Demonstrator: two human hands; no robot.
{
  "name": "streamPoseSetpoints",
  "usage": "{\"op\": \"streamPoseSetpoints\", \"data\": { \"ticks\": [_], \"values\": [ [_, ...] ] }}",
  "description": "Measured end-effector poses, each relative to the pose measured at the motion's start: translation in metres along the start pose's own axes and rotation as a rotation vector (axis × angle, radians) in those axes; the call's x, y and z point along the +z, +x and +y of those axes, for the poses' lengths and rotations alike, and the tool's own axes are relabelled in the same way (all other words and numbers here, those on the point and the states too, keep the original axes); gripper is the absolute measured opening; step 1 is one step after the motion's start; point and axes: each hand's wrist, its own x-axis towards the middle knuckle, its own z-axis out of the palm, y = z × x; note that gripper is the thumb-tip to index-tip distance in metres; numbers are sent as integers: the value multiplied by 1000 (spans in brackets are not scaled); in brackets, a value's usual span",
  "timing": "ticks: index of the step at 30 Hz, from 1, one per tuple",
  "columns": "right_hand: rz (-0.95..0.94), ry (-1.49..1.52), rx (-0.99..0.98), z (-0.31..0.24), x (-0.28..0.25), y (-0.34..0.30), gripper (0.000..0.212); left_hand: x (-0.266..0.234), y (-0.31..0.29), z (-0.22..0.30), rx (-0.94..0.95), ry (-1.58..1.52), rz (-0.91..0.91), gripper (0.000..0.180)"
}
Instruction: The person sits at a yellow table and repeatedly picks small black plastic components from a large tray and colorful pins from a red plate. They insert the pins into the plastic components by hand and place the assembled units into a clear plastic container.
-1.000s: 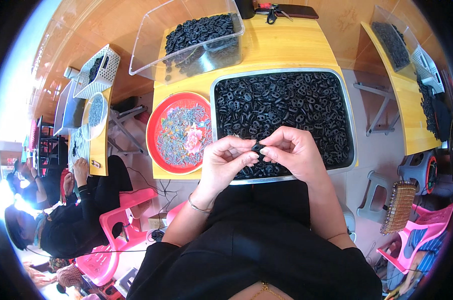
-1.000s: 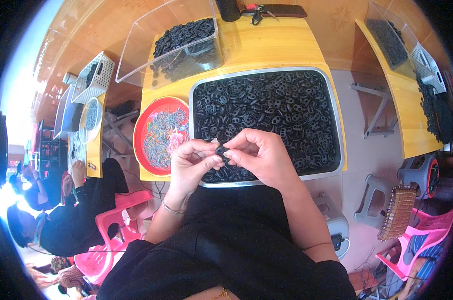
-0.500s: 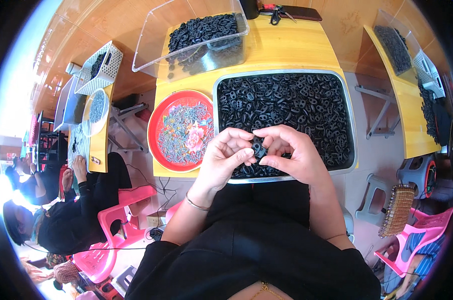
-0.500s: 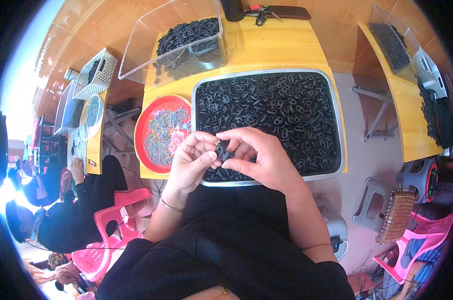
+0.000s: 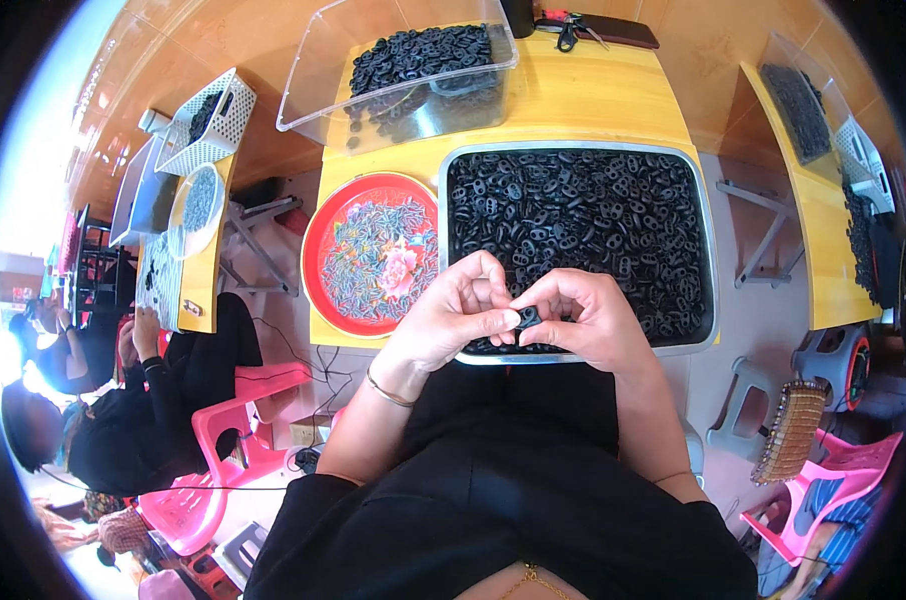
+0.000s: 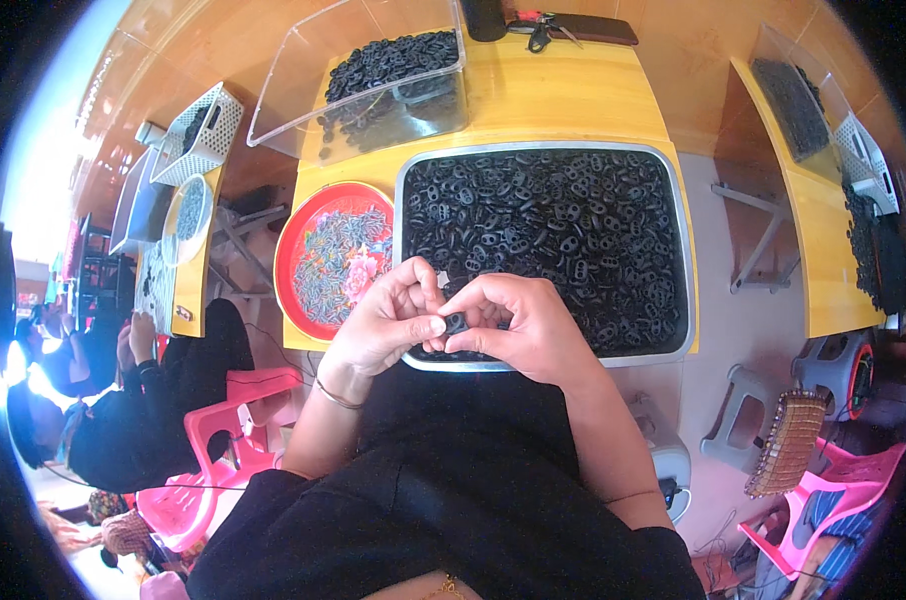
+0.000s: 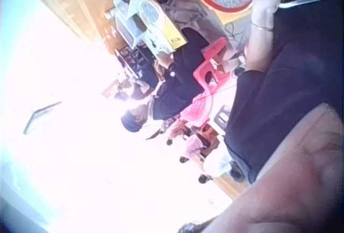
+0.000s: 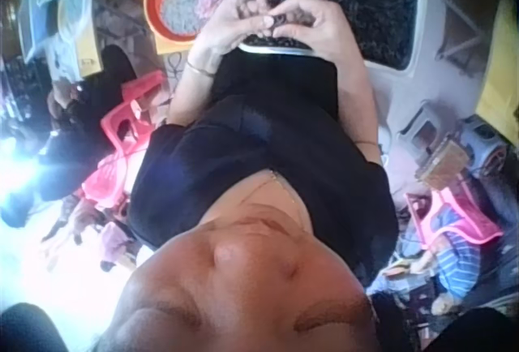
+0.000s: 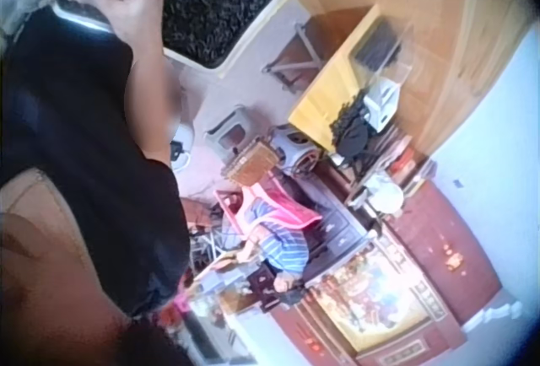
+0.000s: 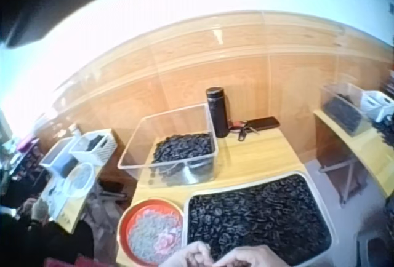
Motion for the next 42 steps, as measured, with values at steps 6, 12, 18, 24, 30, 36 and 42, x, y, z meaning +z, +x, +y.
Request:
{"op": "streamPoseSetpoints", "data": {
  "ticks": [6, 12, 18, 24, 30, 36, 42],
  "values": [
    [29, 50, -36, 6, 7, 3, 23, -3, 0, 3, 12, 3, -8, 25],
    [-33, 22, -71, 2, 2, 4, 29, -1, 1, 7, -4, -44, -41, 24],
    [-19, 54, -99, 7, 4, 4, 32, -6, 2, 8, 0, -43, -47, 24],
    [-11, -1, -134, 14, 3, 6, 29, -8, 1, 9, -18, -14, -73, 23],
    [52, -95, -157, 5, 7, 7, 27, -14, 7, 10, 17, 10, -115, 20],
    [166, -264, -245, 2, 10, 7, 26, -10, 14, 21, 6, 60, -162, 19],
    [214, -65, -219, 5, 13, 8, 37, -11, 23, 39, 77, 137, -155, 16]
  ]
}}
